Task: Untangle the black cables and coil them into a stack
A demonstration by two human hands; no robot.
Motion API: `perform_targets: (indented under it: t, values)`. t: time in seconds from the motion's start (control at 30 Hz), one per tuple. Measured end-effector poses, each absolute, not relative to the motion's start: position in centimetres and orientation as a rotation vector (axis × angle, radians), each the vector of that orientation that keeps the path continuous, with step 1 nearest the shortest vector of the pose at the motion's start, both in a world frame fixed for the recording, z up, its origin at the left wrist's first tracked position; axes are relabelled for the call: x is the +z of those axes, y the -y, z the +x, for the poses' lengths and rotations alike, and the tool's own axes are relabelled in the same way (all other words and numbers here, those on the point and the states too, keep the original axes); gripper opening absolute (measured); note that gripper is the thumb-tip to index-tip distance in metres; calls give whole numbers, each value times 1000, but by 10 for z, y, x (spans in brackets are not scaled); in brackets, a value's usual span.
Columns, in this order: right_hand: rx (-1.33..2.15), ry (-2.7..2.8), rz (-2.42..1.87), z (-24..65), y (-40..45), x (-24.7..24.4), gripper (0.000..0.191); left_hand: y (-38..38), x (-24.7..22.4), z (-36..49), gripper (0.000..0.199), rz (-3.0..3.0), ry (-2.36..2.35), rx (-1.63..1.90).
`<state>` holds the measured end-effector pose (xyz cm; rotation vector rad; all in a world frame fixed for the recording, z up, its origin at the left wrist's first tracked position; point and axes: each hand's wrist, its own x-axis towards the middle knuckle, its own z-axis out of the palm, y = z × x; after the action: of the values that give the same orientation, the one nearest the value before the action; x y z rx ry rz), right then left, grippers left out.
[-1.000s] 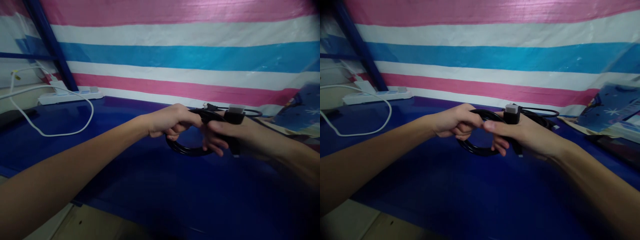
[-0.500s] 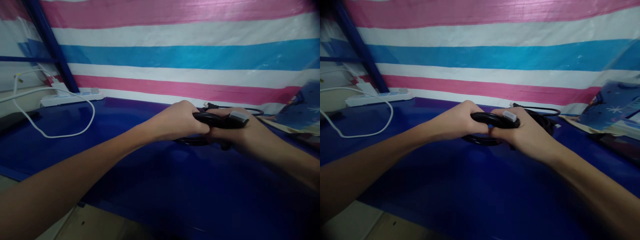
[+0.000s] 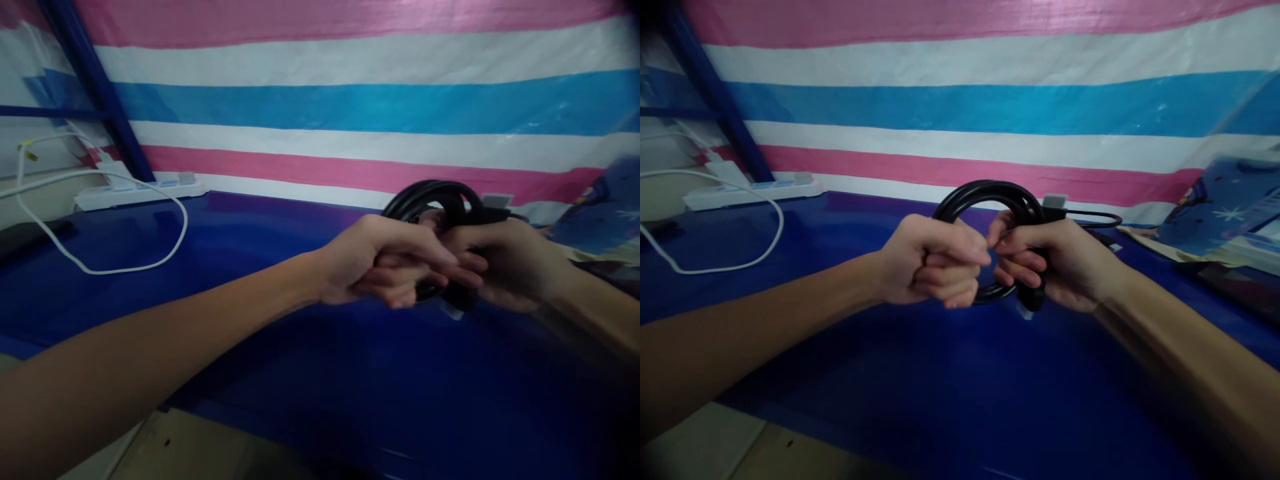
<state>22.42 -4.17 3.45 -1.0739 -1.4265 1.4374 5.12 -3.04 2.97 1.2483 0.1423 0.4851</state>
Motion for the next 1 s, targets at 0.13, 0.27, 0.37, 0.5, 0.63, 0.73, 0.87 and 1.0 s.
perform_targets:
  t: [0.13,0.27,0.37,0.5,0.63,0.73,0.87,1.0]
  values:
    - [1203,1385,-1042,214,42,30,4,13,22,61,40,1211,-402,923]
    - [1037,1460,-992,208,46,30,6,4,15,64,35,1267,-552,1092]
    - [920,1667,-1114,219,44,33,6,1,11,63,27,1435,-621,1108]
    - [807,1874,-1320,237,36,37,5,1,11,57,16,1614,-470,782]
    - [895,1924,-1256,233,36,36,9,6,17,48,42,1458,-122,201]
    - [998,2008,-1130,224,40,35,8,10,21,42,40,1353,41,-139]
    - [921,1939,-1226,221,42,34,5,6,20,46,40,1397,-221,126]
    - [801,1807,-1328,220,37,29,11,-6,13,58,22,1476,-559,745]
